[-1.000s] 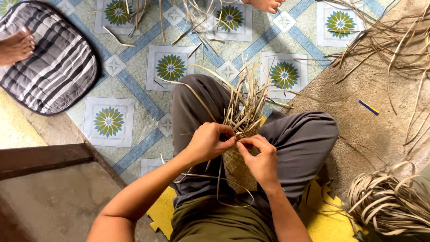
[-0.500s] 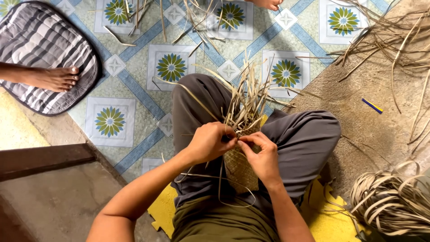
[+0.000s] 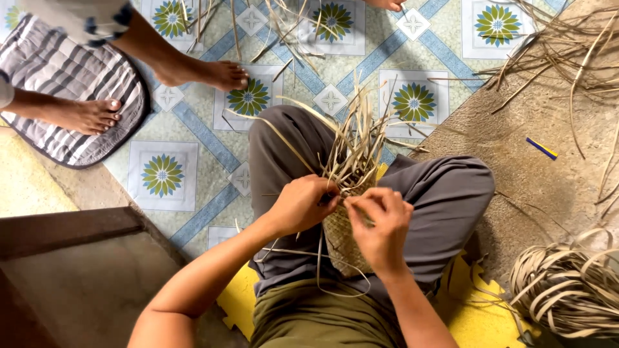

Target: Hand-weaving thin strips of bamboo into a structured mat or basket while sitting on the floor.

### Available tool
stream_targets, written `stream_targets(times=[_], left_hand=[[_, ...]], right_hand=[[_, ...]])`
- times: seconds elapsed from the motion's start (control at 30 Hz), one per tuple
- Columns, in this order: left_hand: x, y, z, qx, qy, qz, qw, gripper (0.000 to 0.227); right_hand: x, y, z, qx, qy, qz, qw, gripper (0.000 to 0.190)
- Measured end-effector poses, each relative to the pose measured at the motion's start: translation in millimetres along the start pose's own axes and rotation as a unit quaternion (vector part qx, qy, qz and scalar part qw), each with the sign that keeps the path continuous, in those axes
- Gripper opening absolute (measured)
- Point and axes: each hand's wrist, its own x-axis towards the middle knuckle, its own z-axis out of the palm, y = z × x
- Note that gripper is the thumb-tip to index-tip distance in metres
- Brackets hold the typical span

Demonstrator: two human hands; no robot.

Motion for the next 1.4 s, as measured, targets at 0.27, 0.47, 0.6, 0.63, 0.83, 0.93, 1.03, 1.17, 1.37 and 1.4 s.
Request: stream_targets(times=[0.27, 0.47, 0.6, 0.63, 0.83, 0.93, 1.03, 1.17, 1.37, 1.4], left_hand=[[-7, -2, 4, -0.033, -0.015, -0.065, 0.997, 0.022], [-9, 8, -2, -0.052, -0.021, -0.087, 0.995, 0.021], [-6, -3, 10, -0.013, 0.039, -0.005, 0.999, 0.020], [-7, -6, 15, -0.013, 0.039, -0.004, 0.999, 0.020], [-12, -9, 22, 0.021, 0.124, 0.083, 0.989, 0.017], [-16, -9, 16, -0.009, 0.111, 0.111, 0.988, 0.017], [-16, -11, 16, -0.051, 0.101, 0.106, 0.988, 0.015], [-16, -13, 23, -0.051, 0.129, 0.103, 0.985, 0.015], [-14, -10, 27, -0.034, 0.154, 0.120, 0.980, 0.012], [-13, -10, 28, -0.038, 0.151, 0.120, 0.981, 0.013]], right_hand=[[-21, -33, 1, -0.099, 0.041, -0.098, 0.989, 0.010], [-24, -27, 9, -0.108, 0.065, -0.122, 0.985, 0.009], [-16, -35, 4, -0.072, 0.070, -0.119, 0.988, 0.007], [-16, -31, 4, -0.073, 0.070, -0.119, 0.988, 0.007], [-17, -17, 1, 0.038, 0.027, -0.015, 0.999, 0.015], [-18, -18, 1, 0.022, 0.008, -0.017, 1.000, 0.013], [-14, -23, -2, 0.008, 0.004, -0.020, 1.000, 0.010], [-6, -20, -7, 0.076, -0.033, 0.031, 0.996, 0.006], [11, -12, -4, 0.238, -0.090, 0.170, 0.952, 0.012], [12, -10, 0, 0.261, -0.095, 0.198, 0.940, 0.015]])
